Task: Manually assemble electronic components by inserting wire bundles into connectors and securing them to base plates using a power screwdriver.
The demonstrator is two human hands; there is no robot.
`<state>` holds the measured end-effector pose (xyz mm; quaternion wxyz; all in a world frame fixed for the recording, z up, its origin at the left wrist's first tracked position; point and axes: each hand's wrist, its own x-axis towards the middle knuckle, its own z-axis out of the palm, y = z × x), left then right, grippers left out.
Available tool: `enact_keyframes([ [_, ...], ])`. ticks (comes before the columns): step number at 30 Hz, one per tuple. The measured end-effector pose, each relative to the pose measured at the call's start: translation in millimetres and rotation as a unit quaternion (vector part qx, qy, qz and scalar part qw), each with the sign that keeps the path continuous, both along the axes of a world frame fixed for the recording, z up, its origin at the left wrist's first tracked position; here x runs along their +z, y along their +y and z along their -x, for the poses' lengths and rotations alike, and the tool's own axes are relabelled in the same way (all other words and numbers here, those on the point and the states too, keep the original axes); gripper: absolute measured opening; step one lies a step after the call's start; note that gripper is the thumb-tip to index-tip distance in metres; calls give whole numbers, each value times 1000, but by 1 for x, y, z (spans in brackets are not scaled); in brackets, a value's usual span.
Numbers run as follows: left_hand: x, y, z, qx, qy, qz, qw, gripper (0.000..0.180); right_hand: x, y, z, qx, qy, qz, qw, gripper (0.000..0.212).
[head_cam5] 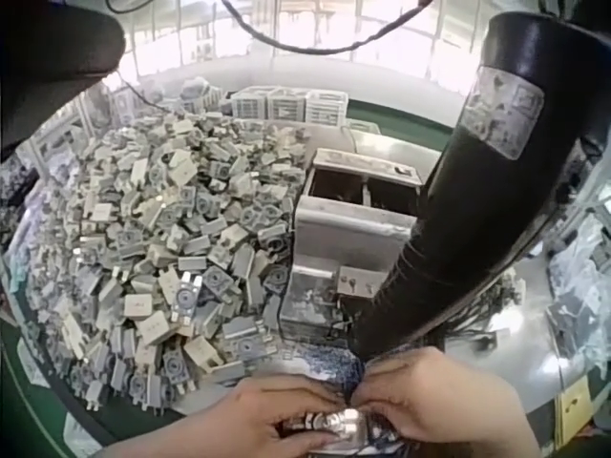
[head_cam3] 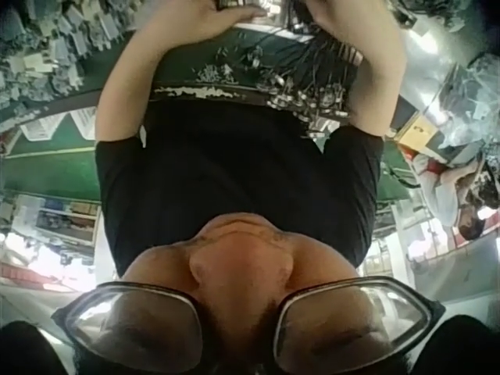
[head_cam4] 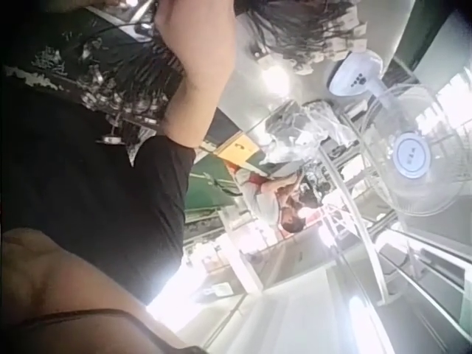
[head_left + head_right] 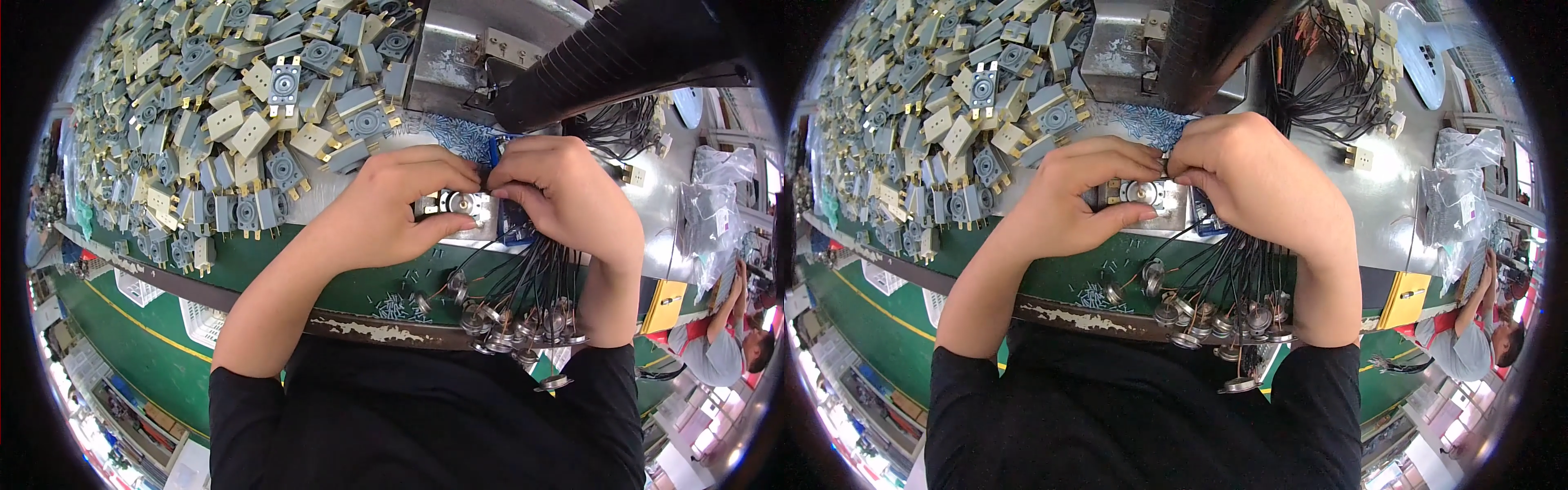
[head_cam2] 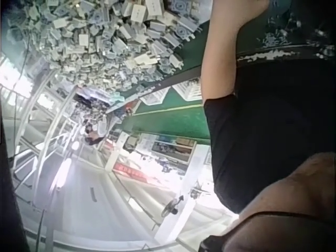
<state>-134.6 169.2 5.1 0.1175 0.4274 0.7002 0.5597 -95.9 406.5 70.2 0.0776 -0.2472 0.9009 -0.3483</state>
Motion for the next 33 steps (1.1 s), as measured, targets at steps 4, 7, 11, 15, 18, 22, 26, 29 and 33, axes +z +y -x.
enact_keyframes([
  [4,-3,0,0,-2,6,-6,1000,33,10,2,-1,2,-14,-6,1000,11],
  [7,-3,-1,-1,2,-1,-8,1000,33,12,2,-4,-30,63,36,997,13],
  [11,-4,-2,-1,4,-11,-9,1000,33,15,-4,-4,-67,24,30,997,16],
  [15,-2,-1,1,4,-6,-19,1000,31,12,-4,-2,-50,30,16,998,21],
  [18,-2,-1,0,11,-6,-19,1000,30,11,-7,-1,-39,29,8,999,22],
  [22,-5,-1,1,5,-7,-32,999,29,8,-6,-2,-34,-9,28,999,20],
  [26,-5,-1,1,1,-8,-38,999,29,9,-6,-2,-12,-28,42,999,21],
  [29,-4,-2,-1,15,3,-20,1000,30,6,-14,-5,-43,17,17,999,22],
  [33,-6,-3,-1,18,1,-27,999,32,8,-21,-10,-95,-39,9,995,23],
])
